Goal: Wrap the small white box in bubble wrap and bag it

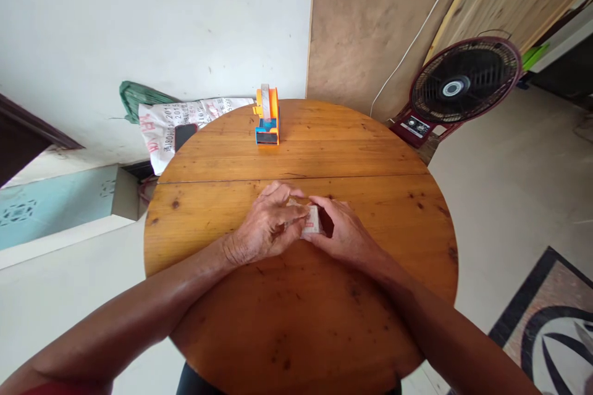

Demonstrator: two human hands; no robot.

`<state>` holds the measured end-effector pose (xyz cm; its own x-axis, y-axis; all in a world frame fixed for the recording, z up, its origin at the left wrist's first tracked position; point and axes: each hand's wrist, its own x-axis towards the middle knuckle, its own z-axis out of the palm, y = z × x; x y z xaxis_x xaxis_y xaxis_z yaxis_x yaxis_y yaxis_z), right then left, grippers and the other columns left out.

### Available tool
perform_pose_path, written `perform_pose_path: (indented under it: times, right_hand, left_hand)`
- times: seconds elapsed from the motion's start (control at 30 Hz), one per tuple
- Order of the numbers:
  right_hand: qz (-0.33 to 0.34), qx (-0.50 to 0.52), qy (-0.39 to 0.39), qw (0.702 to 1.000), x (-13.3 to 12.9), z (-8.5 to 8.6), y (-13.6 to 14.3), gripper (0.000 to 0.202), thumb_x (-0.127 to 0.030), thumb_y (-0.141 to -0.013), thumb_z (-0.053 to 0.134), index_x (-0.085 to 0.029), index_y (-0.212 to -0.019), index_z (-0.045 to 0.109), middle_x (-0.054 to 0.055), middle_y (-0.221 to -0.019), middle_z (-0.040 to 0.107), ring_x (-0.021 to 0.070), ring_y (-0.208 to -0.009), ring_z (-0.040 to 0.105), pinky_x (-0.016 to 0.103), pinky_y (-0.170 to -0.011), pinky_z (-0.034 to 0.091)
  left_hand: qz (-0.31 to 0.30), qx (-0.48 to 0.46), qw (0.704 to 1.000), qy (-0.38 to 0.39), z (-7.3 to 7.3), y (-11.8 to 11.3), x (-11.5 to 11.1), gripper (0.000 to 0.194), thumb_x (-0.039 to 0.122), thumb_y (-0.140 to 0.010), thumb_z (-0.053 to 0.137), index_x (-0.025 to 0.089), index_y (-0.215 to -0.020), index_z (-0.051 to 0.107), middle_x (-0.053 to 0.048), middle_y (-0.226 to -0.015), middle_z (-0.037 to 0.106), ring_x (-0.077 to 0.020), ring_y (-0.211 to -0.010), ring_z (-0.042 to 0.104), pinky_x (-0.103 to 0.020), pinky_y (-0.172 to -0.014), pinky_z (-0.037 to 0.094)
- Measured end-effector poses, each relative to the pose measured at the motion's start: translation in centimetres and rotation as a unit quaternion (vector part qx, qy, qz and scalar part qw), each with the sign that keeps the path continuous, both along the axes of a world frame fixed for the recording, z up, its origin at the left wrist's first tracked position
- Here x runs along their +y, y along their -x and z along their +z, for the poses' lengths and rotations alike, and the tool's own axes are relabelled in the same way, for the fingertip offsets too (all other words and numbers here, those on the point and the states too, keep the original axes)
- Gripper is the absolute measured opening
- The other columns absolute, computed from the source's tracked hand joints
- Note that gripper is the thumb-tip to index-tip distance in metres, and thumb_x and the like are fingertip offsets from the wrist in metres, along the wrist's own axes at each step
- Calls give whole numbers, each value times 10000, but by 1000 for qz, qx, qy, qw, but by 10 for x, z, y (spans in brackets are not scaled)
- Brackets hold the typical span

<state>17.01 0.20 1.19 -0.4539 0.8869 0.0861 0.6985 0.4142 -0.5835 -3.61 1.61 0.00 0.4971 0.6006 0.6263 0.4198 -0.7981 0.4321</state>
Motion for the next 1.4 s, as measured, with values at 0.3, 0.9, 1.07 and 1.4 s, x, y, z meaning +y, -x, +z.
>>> perform_pose_path:
  times: [0.3,0.9,1.07,1.4]
  right_hand:
    - [26,20,-3,999,-1,-1,-1,631,-302,-778,680,-203,-1355,446,126,-1306,589,294,-1178,544,467,-983,401]
    - [19,23,-40,999,2,-2,0,472,-336,-791,726,-203,-1209,552,90,-1109,685,266,-1021,612,413,-895,426]
    - [6,17,-26,1000,1,1,2,396,-359,-804,708,-211,-1146,575,76,-1086,687,255,-988,610,402,-872,422]
    - [30,27,-69,997,-1,-7,0,411,-292,-801,674,-222,-1178,530,108,-1250,616,277,-1143,567,436,-942,422]
  left_hand:
    - [-7,22,996,-92,-2,6,0,209,274,-814,645,192,-1001,686,-125,-1163,620,-264,-1038,571,-460,-855,488]
    - [0,62,995,-79,-5,7,-2,210,275,-844,630,216,-1037,688,-109,-1204,633,-283,-1120,553,-450,-904,474]
    - [-33,-8,995,-97,-8,8,-3,242,250,-815,650,220,-1054,674,-109,-1226,611,-277,-1114,559,-468,-919,468]
    - [21,24,999,-26,-4,6,-2,226,295,-845,630,202,-1034,711,-150,-1349,537,-317,-1247,497,-503,-977,448]
